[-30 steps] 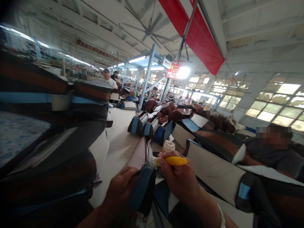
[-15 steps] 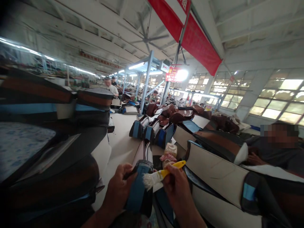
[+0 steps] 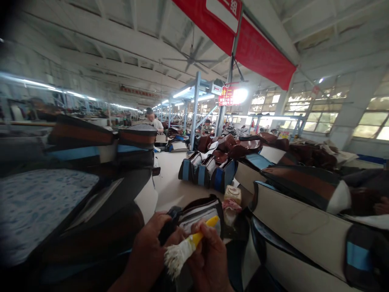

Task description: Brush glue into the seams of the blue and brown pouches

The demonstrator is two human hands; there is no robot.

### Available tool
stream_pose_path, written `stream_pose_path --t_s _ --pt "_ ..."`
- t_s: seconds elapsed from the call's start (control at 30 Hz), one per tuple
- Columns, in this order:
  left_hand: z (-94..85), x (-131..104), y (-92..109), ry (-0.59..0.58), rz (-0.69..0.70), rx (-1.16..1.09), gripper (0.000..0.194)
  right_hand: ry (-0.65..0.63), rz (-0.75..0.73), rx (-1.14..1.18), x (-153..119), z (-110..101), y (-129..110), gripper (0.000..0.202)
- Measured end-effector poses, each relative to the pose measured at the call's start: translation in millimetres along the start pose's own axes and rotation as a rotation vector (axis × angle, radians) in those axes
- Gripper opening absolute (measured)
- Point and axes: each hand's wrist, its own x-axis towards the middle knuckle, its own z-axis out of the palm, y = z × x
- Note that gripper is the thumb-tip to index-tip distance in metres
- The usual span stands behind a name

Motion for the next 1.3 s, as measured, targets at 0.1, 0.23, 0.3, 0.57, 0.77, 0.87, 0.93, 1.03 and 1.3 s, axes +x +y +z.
stream_pose_path --t_s 0.1,0.23,0.3,0.57,0.77,0.87,0.93,1.03,1.3 --pt "-4.0 5 5 -0.117 -0.016 -0.134 0.02 0.075 -0.017 -0.044 -1 4 -11 0.02" --pt "-10.9 12 8 -0.211 -0.004 -0.257 0.024 0.181 -0.256 -0.284 1 13 -40 0.016" --pt "-11.5 14 8 -0.23 -0.007 -0.297 0.025 0.159 -0.444 -0.572 4 17 -47 0.011" --pt "-13.4 18 7 -0.265 -0.064 -0.319 0.027 -0.252 -1.134 -1.555 16 30 -48 0.017" --pt "-15.1 22 0 -0.273 -0.091 -0.279 0.028 -0.354 -1.149 -1.7 16 27 -46 0.014" --pt "-12.2 22 0 -0.262 -0.059 -0.263 0.03 -0.149 -1.223 -1.619 15 25 -56 0.011" --pt "-10.8 24 3 -0.226 0.003 -0.247 0.03 0.023 -1.223 -1.429 8 27 -70 0.007" --pt "-13.2 38 14 -0.172 0.128 -0.201 0.028 0.269 -1.254 -1.128 -13 34 -94 0.007" --pt "23.1 121 11 -0.199 0.283 -0.08 0.013 0.588 -1.147 -0.73 -71 20 -153 0.025"
